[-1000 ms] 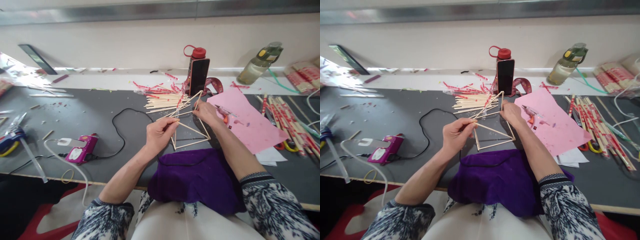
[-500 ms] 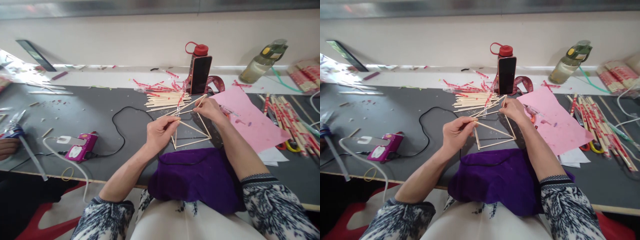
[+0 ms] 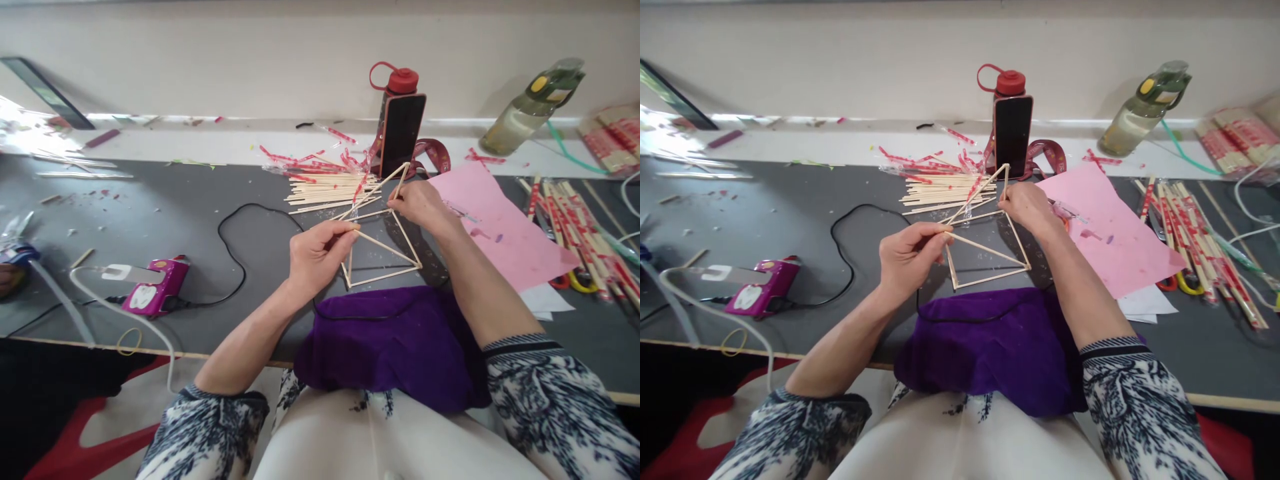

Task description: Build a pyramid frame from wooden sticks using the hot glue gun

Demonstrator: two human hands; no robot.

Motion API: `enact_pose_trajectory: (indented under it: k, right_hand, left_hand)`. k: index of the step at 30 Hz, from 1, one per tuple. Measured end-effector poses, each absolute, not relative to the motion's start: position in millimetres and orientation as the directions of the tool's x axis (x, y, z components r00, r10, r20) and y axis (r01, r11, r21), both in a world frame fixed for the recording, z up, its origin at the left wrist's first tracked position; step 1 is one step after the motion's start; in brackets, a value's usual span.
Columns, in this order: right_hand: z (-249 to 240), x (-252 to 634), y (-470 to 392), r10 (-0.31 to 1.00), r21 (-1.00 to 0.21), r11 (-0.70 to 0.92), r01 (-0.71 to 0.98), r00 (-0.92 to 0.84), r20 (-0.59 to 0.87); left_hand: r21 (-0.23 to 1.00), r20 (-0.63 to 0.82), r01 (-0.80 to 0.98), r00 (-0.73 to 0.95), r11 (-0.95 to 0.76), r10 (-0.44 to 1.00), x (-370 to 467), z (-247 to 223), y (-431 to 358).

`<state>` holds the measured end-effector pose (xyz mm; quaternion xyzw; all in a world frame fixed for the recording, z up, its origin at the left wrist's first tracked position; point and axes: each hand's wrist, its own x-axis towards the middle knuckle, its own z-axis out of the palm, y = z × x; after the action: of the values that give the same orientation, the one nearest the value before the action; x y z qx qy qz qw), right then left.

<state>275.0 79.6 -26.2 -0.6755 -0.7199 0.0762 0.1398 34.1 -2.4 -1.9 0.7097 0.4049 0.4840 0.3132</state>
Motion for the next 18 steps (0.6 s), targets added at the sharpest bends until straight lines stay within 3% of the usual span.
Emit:
enact_pose_trajectory:
  k: [11,18]
  right_hand:
    - [-33.2,277.5,88.6,0.996,-0.425,0.087,0.901,-0.067,0.062]
    - [-32.6,276.9,90.0,0.996,-0.425,0.094,0.901,-0.09,0.03]
  left_hand:
    - [0.829,0.441,0.281,0.205,-0.484,0.874,33.5,-3.4,-1.9]
    - [0.826,0.455,0.265,0.207,-0.498,0.866,33.9,-1.4,-2.6]
